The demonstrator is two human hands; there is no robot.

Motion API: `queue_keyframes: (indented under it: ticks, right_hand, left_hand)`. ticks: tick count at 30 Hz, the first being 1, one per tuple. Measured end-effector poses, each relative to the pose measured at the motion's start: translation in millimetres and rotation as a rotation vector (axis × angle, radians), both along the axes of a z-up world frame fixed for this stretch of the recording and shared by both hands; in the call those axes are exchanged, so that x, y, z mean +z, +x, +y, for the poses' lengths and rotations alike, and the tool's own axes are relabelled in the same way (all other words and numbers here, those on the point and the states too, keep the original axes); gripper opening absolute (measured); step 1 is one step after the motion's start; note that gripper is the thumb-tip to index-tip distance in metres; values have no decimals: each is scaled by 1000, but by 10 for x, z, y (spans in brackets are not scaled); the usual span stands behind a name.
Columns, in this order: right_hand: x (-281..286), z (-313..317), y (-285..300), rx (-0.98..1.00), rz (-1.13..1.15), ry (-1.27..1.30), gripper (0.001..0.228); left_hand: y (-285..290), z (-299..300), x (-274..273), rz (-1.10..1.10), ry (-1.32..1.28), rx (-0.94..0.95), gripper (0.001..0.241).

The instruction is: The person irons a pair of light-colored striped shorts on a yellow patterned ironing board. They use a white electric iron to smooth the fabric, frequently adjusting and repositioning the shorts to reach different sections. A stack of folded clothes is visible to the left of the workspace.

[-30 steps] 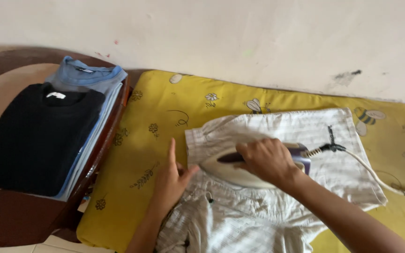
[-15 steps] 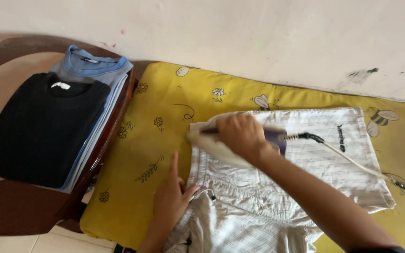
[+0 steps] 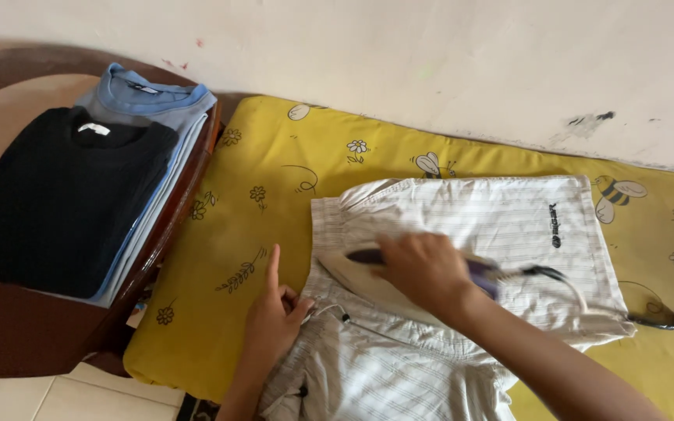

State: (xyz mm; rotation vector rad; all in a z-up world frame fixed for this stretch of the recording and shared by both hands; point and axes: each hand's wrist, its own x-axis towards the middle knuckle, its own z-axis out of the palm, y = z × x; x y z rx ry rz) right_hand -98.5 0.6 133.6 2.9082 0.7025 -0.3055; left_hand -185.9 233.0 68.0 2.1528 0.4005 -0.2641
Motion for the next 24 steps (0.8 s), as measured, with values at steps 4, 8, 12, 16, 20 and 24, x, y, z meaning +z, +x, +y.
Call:
queue_keyframes:
  ticks: [4, 8, 12, 16, 20, 24]
  right_hand:
    - [40, -735, -249, -139, 143, -225, 52]
    - [96, -1516, -248, -415, 156, -342, 56]
    - [-298, -1960, -492, -159, -67, -263, 61]
    - [-301, -1574, -716, 18, -2, -238, 53]
    - [-214, -862, -567, -107, 29, -89, 43]
    - [-350, -764, -450, 220, -77, -77, 47]
  left_hand:
    - [-26, 78, -142, -37, 14, -62, 104]
    - [-29, 52, -306, -157, 341, -238, 101]
    - [-96, -235, -242, -821, 409, -261, 82]
    - [-124, -257, -441, -461, 382, -651, 81]
    - [-106, -97, -426, -159, 528, -652, 121]
    - [-69, -113, -229, -43, 574, -656, 126]
